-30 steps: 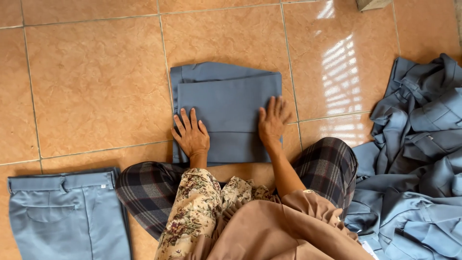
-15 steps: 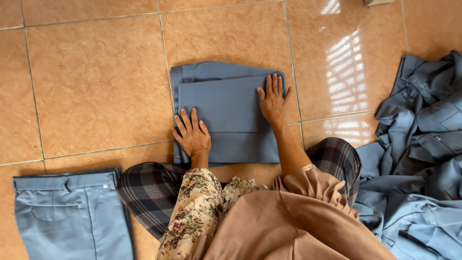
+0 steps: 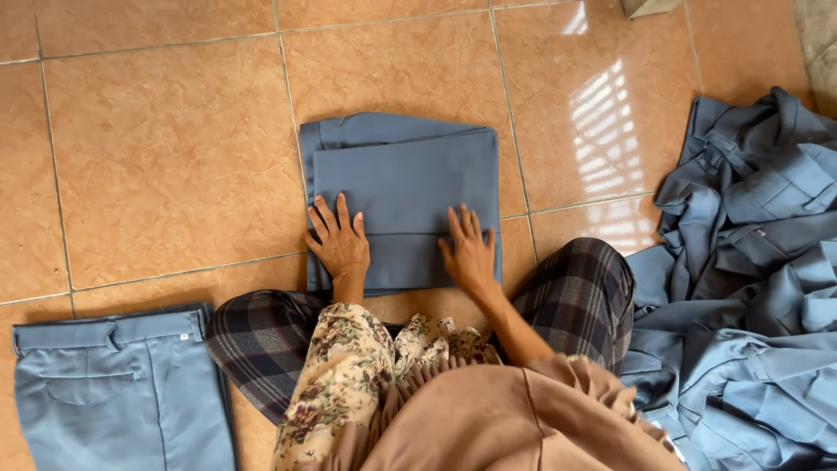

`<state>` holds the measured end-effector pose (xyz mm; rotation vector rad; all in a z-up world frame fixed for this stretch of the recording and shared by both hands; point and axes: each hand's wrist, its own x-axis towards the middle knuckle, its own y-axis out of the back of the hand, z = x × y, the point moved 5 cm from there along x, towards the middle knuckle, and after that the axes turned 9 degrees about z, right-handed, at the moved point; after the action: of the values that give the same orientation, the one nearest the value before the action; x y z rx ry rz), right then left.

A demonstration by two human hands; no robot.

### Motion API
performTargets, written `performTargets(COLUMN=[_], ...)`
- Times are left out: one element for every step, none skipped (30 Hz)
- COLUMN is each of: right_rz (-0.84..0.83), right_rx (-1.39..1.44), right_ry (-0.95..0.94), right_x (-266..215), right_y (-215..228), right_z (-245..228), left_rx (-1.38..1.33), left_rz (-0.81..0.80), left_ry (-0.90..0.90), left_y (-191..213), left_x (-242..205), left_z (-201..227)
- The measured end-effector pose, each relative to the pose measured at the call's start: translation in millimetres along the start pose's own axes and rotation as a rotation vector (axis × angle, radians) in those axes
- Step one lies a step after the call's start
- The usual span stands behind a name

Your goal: Folding blue trousers into a neat square shape and stacking them on the floor.

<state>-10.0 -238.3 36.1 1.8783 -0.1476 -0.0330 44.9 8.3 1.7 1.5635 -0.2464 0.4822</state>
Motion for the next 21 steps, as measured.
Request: performTargets(right_rz=[0.007,-0.087,-0.181,-0.177,-0.197,-0.216,-0.212,-0.221,-0.231,-0.226,-0.280,-0.335,-0.331,-0.390,-0.449,-0.443,-0.475,-0.507,-0.504,-0.509,-0.515], right_rx=[0.000,-0.012,-0.023,-0.021,-0.013,-0.004,-0.001,0.039,0.080,0.082,0.064,0.045,0.046,0.006,-0.034,-0.031,-0.051,-0.070,-0.066,-0.073,-0.080], right_ry=[0.002,-0.001,-0.003,-0.001,-0.020,-0.038,-0.036,-0.024,-0.011,-0.009,0.008,0.022,0.020,0.032,0.044,0.043,0.044,0.047,0.047,0.051,0.055], right_x=[-9.8,-23.2,-37.1,-32.7,-28.8,-25.2,-23.1,-19.2,-14.9,-16.8,-19.5,-23.8,-26.7,-32.0,-37.3,-39.8,-43.3,-47.0,-46.9,-47.6,-48.0], right_y=[2.3,-1.2,-4.8,-6.5,-9.0,-11.8,-8.4,-5.7,-3.0,3.3,6.6,10.3,13.2,13.2,13.5,15.7,16.4,16.7,17.4,17.4,17.1], right_z=[2.4,4.0,5.6,9.7,14.6,19.0,22.3,24.8,27.3,30.1,32.6,36.2,36.6,37.3,38.3,36.5,35.0,32.9,32.5,31.8,31.2], left_rx=[-0.002,-0.121,-0.240,-0.239,-0.250,-0.260,-0.259,-0.308,-0.357,-0.358,-0.379,-0.400,-0.402,-0.467,-0.532,-0.532,-0.580,-0.626,-0.624,-0.786,-0.949], left_rz=[0.007,-0.128,-0.263,-0.259,-0.349,-0.438,-0.433,-0.509,-0.585,-0.580,-0.628,-0.680,-0.678,-0.776,-0.874,-0.870,-0.885,-0.900,-0.896,-0.874,-0.847], left_ry=[0.000,0.103,0.205,0.205,0.276,0.346,0.345,0.437,0.528,0.527,0.579,0.630,0.626,0.645,0.663,0.658,0.661,0.665,0.662,0.767,0.869], left_y=[3.6,1.0,-1.8,3.2,3.9,5.0,-12.4,-34.7,-57.0,-83.5,-112.6,-141.6,-125.9,-113.3,-100.2,-66.9,-33.9,-0.5,32.9,65.9,98.7], left_x=[4.4,4.5,3.3,3.8,1.4,-1.4,-9.7,-19.6,-29.4,-41.4,-56.0,-71.4,-63.7,-60.1,-56.8,-46.7,-37.6,-29.2,-18.3,-8.8,0.8], left_z=[-2.8,-11.6,-19.3,-25.5,-34.0,-42.8,-51.6,-61.6,-71.1,-80.0,-89.4,-97.7,-97.8,-95.1,-91.9,-86.2,-78.9,-72.7,-65.2,-57.0,-48.4])
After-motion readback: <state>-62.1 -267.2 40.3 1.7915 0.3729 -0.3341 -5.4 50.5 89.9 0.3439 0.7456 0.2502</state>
